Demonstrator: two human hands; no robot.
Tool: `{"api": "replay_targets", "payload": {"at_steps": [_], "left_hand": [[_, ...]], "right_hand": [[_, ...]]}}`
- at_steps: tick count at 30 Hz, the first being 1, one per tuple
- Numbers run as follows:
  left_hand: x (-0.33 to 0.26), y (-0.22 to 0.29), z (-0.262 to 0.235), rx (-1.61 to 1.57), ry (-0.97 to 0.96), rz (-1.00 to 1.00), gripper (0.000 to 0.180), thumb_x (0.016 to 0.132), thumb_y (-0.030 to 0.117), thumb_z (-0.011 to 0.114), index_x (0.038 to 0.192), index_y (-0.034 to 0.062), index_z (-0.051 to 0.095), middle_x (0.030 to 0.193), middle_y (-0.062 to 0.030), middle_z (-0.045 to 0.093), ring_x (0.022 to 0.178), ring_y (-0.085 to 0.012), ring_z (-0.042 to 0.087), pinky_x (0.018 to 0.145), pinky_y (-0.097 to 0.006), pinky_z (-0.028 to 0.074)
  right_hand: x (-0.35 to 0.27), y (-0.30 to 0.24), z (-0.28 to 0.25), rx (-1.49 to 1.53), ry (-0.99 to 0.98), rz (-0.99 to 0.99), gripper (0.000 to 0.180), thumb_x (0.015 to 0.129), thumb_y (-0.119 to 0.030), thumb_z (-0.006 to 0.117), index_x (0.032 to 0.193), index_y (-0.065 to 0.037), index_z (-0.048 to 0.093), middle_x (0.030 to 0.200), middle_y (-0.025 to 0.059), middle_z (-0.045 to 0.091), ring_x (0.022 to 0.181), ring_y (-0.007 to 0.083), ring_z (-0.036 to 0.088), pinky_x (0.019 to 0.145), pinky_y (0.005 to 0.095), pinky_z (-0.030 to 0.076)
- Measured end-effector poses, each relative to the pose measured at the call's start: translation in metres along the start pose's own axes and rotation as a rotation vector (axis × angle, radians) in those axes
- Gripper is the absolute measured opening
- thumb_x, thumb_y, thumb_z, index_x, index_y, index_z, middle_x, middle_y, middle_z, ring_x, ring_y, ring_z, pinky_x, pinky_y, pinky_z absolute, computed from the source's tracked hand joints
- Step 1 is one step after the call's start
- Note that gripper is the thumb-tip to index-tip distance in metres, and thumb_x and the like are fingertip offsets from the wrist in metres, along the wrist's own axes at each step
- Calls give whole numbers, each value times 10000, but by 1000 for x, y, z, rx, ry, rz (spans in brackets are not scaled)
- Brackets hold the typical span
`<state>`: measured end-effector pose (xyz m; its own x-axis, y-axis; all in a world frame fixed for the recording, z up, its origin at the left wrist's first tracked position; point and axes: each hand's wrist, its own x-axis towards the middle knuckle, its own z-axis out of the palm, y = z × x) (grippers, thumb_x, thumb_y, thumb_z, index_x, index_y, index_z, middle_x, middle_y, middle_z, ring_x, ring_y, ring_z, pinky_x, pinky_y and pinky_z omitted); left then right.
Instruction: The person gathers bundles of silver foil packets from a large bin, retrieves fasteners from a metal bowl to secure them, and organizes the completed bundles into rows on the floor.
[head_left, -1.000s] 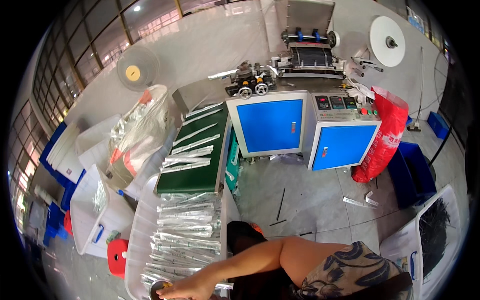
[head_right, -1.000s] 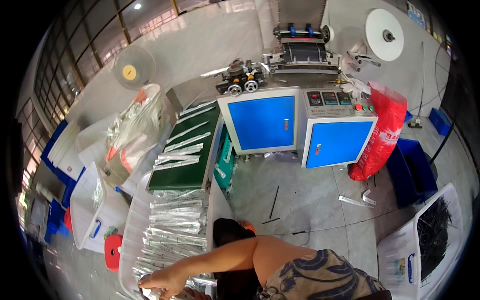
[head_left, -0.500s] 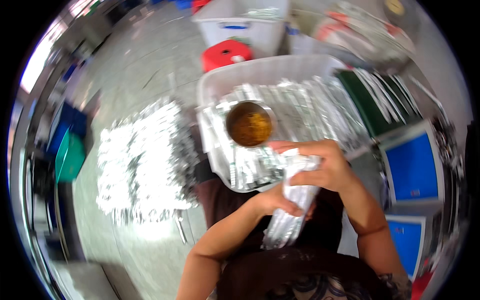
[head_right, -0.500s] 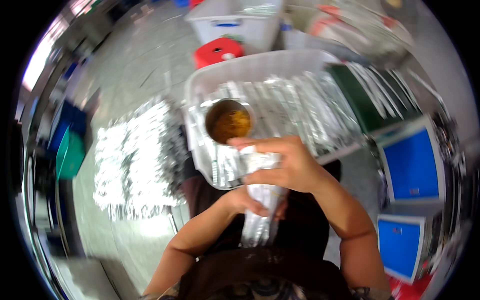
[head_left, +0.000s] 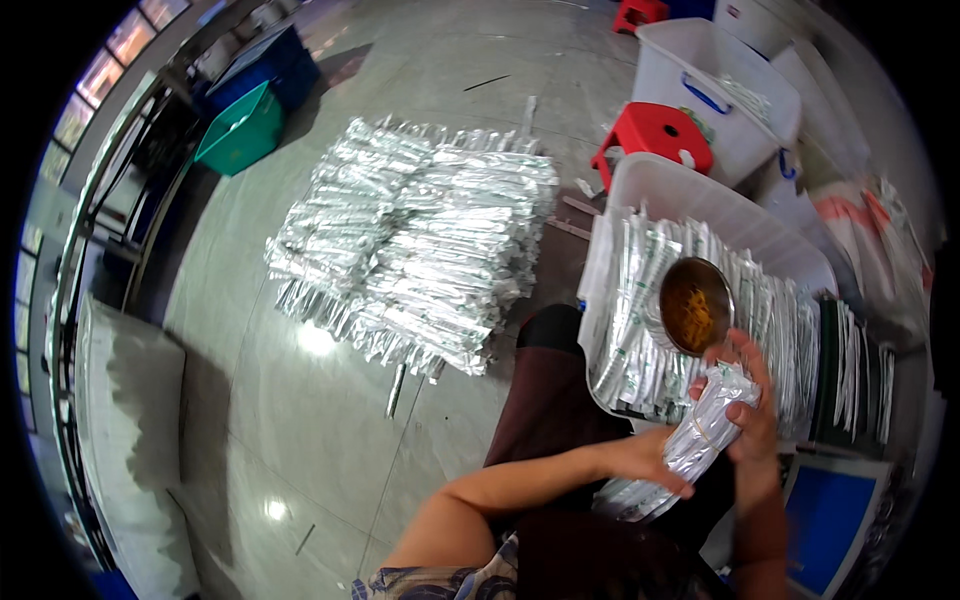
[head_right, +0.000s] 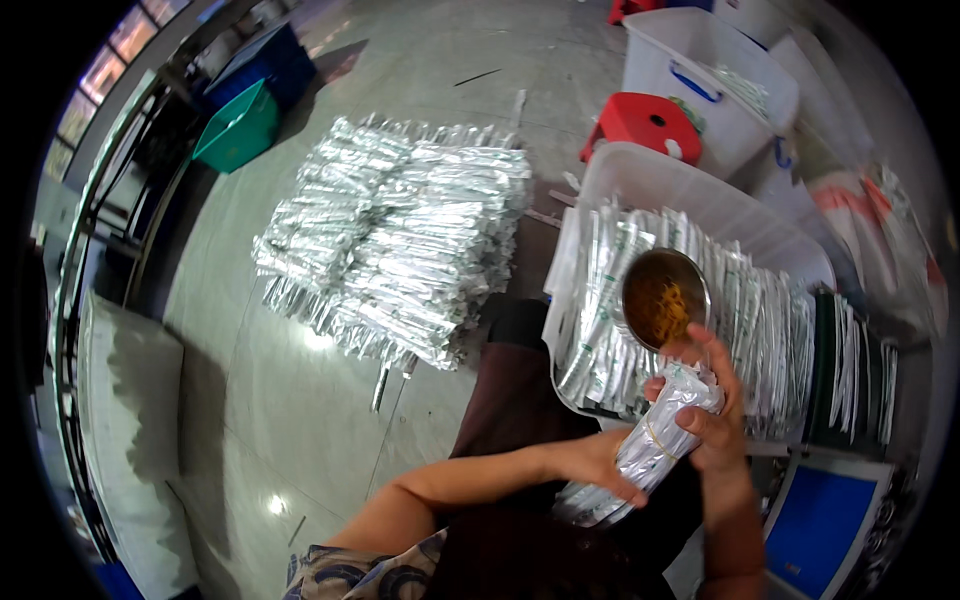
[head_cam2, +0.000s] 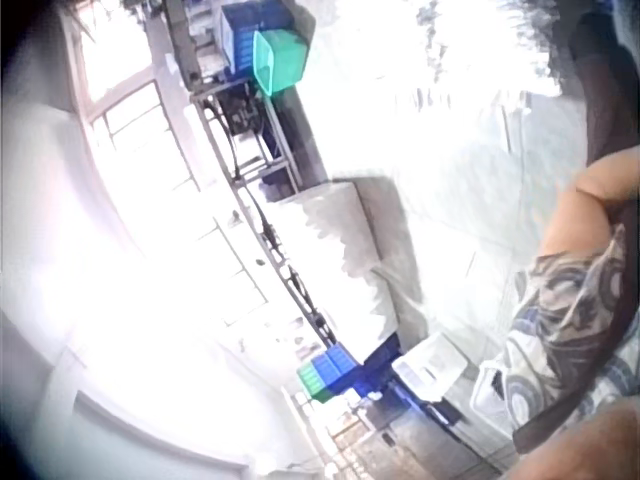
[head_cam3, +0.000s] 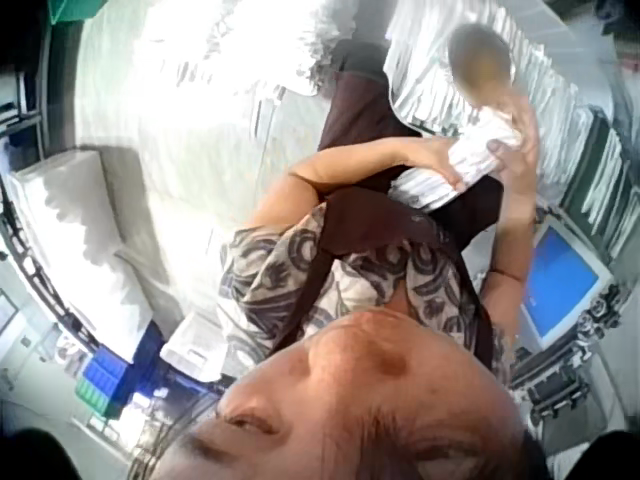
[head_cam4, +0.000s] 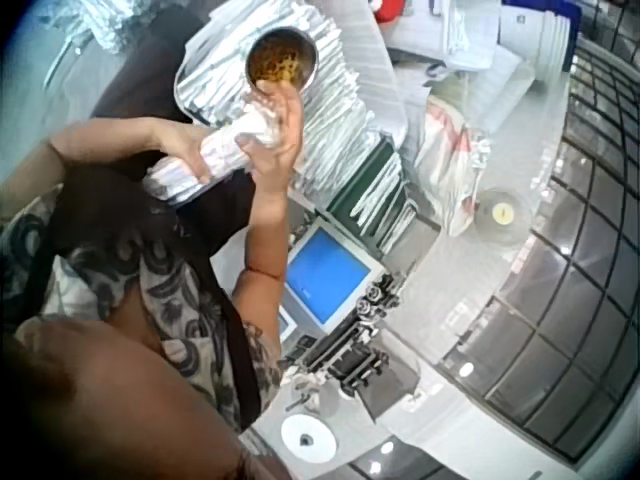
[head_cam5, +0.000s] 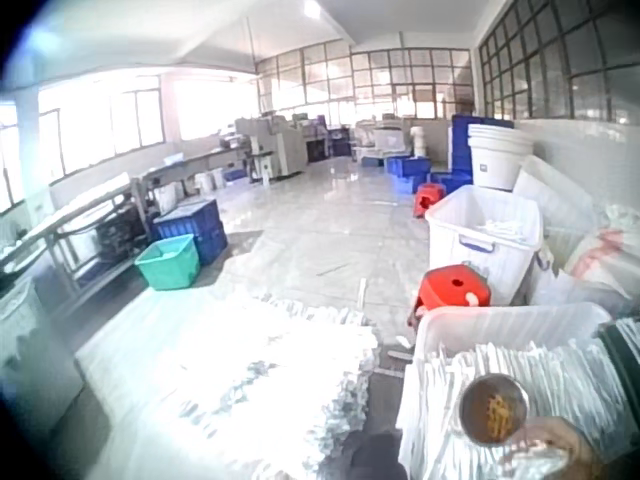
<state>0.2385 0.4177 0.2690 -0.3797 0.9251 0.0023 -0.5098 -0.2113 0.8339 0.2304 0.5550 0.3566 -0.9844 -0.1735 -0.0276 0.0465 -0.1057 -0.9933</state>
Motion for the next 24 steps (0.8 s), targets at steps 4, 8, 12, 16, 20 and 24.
{"api": "replay_targets", "payload": {"at_steps": [4,8,12,16,20,24], "left_hand": [[-49,-24,-2,25,191,5,477,635,166,754,1013,24,500,814,-35,592,763,-111,562,701,-267,457],[-67,-20,-5,143,548,113,480,632,161,737,1027,3,515,864,-75,595,826,-154,576,753,-281,461],[-68,38,-70,425,821,293,807,593,203,760,1226,-1,303,958,-178,583,848,-258,604,746,-339,471],[-75,157,-195,908,631,76,686,599,370,758,1103,3,472,889,-212,607,796,-302,623,679,-353,485],[-45,183,-362,1510,1075,-40,463,747,416,615,1057,75,569,1073,-114,577,1019,-295,527,859,-427,389],[-44,150,-488,2033,1241,118,447,829,452,438,1148,143,487,1240,-50,469,1201,-276,361,968,-560,184]], "right_hand": [[-15,58,33,337,181,386,640,562,-255,715,1084,-1,444,833,108,561,740,198,581,652,314,495],[14,61,58,243,-18,549,600,614,-187,700,1105,13,420,916,121,557,816,201,579,714,316,484],[85,32,90,-418,-179,85,718,645,-169,734,1208,30,333,1074,104,497,980,176,501,860,304,402],[214,28,74,-360,-219,36,711,650,-152,716,1225,19,335,1109,126,500,1012,192,504,860,338,409],[354,28,67,-867,-74,-308,652,629,-139,651,1219,-27,396,1015,171,572,948,265,566,810,334,436],[463,48,95,-1235,-112,-216,676,635,-172,616,1269,-134,383,1005,173,580,918,316,569,787,374,443]]}}
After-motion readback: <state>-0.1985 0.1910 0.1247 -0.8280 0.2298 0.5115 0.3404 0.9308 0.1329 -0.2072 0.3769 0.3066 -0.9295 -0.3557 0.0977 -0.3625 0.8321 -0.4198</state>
